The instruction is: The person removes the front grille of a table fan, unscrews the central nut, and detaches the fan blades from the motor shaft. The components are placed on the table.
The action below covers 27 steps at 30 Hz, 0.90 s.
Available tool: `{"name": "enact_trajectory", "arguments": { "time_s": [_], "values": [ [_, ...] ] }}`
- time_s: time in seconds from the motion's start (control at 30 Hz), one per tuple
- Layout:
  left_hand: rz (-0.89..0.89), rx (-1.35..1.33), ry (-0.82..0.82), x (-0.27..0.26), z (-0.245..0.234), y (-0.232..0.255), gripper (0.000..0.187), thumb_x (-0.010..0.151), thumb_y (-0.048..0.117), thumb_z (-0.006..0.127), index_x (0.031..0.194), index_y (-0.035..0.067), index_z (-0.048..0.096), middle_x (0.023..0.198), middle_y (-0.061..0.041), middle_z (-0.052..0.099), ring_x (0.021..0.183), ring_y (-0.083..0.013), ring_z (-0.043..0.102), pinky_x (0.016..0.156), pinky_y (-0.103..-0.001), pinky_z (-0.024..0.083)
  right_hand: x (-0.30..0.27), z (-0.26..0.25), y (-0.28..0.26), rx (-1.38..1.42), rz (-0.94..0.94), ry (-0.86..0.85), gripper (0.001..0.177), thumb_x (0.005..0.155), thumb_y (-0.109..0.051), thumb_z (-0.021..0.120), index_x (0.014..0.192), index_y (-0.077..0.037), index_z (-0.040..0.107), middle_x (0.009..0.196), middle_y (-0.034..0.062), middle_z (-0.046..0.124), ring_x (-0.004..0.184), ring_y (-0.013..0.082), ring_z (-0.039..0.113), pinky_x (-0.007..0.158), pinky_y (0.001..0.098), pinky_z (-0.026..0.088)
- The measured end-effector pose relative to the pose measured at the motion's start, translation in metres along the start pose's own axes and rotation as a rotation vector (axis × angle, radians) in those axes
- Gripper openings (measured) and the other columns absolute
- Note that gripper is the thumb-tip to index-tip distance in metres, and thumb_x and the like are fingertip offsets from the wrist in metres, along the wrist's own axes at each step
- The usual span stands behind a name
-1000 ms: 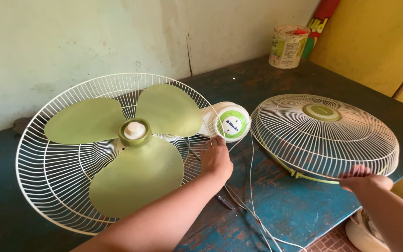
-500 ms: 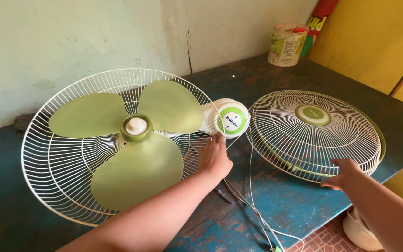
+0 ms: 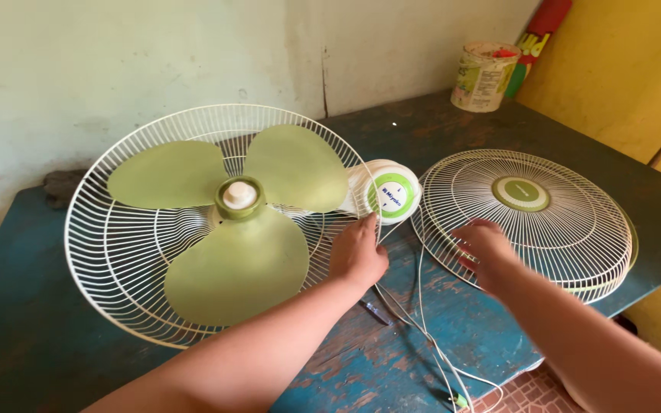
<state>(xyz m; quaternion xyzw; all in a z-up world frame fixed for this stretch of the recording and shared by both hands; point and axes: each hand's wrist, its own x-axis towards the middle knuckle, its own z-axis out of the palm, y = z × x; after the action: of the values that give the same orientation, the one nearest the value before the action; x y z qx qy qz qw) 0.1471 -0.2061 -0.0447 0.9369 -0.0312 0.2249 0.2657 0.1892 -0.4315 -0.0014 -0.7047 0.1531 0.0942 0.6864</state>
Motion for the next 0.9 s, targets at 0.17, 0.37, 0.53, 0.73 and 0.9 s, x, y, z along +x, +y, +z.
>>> {"name": "enact_trajectory", "arguments": {
  "time_s": [0.17,0.37,0.53,0.73,0.9],
  "values": [
    [-0.019,-0.108,-0.027,0.0,0.013,-0.007,0.067,0.083,0.016,0.071,0.144,0.0,0.047,0.14,-0.019,0.058,0.127,-0.0356,0.058,0.107,-0.044,0.047,-0.046,0.06,0.005,-0.317,-0.372,-0.32,0.043,0.099,-0.026,0.052,0.142,-0.019,0.058,0.142,0.0076,0.062,0.134,0.0249,0.055,0.115,0.0433,0.042],
    [-0.136,-0.311,-0.169,-0.004,0.022,-0.016,0.093,0.088,0.024,0.069,0.16,0.0,0.015,0.157,-0.024,0.034,0.14,-0.0345,0.047,0.115,-0.042,0.041,-0.082,0.075,0.022,-0.619,-0.428,-0.406,0.052,0.103,-0.045,0.037,0.152,-0.029,0.046,0.154,0.0044,0.053,0.144,0.0238,0.047,0.122,0.0435,0.032],
    [-0.026,-0.252,-0.221,-0.023,-0.018,-0.001,0.102,0.08,0.016,0.077,0.157,-0.002,0.012,0.158,-0.026,0.026,0.146,-0.0374,0.035,0.118,-0.042,0.034,-0.075,0.071,0.034,-0.76,-0.457,-0.295,0.049,0.102,-0.045,0.04,0.148,-0.031,0.053,0.154,0.0008,0.054,0.138,0.025,0.055,0.118,0.0429,0.039],
    [0.253,-0.241,0.04,-0.044,-0.112,-0.011,0.068,0.082,0.008,0.071,0.146,0.006,0.046,0.147,-0.019,0.05,0.137,-0.0359,0.051,0.115,-0.041,0.042,-0.059,0.071,0.049,-0.874,-0.615,-0.186,0.043,0.098,-0.039,0.057,0.138,-0.026,0.063,0.152,0.0055,0.056,0.134,0.0301,0.058,0.112,0.0433,0.045],
    [0.132,0.001,0.229,-0.071,-0.187,-0.063,0.047,0.078,0.007,0.072,0.124,0.008,0.065,0.131,-0.011,0.063,0.127,-0.0314,0.058,0.108,-0.042,0.047,-0.061,0.079,0.059,-0.881,-0.538,-0.126,0.053,0.093,-0.04,0.065,0.143,-0.025,0.057,0.132,0.0191,0.069,0.129,0.0329,0.064,0.106,0.0465,0.051]
  ]
}}
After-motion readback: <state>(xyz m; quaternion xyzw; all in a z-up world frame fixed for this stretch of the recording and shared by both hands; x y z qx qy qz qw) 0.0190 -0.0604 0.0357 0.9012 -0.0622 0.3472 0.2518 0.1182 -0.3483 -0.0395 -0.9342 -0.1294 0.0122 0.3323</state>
